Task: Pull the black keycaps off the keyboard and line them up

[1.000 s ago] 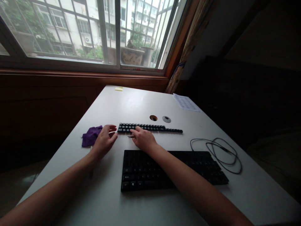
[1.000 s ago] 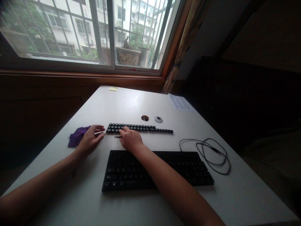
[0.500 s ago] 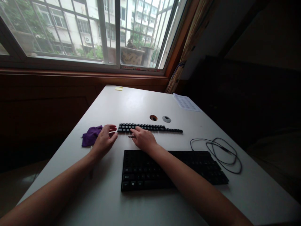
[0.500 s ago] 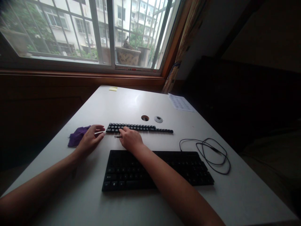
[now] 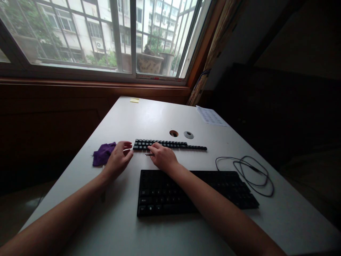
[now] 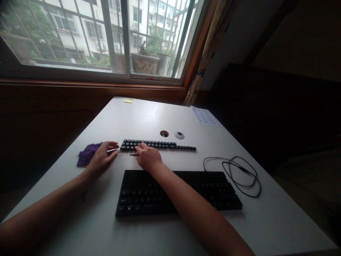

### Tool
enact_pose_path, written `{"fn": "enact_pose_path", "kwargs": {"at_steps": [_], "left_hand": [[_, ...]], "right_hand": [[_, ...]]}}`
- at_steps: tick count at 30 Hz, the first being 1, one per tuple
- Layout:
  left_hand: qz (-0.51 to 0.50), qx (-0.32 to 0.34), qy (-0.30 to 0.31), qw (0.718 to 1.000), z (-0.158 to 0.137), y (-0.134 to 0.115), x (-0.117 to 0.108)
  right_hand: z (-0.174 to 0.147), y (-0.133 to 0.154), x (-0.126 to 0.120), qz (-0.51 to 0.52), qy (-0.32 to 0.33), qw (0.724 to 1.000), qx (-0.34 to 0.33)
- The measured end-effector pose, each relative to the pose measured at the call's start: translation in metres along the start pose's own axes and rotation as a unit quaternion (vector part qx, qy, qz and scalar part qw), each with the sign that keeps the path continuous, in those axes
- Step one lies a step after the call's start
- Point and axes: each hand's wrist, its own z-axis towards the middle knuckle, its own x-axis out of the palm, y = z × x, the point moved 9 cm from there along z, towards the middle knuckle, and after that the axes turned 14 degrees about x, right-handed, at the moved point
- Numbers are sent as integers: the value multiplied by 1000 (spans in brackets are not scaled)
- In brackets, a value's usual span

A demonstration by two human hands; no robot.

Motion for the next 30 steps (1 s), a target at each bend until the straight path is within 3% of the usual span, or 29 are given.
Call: {"fn": "enact_pose_path", "kwargs": {"at_steps": [30], "left_hand": [[-7,-7,5,1000,0,-2,1]], "right_hand": [[-1,3,-1,-10,0,1000,-9]]}}
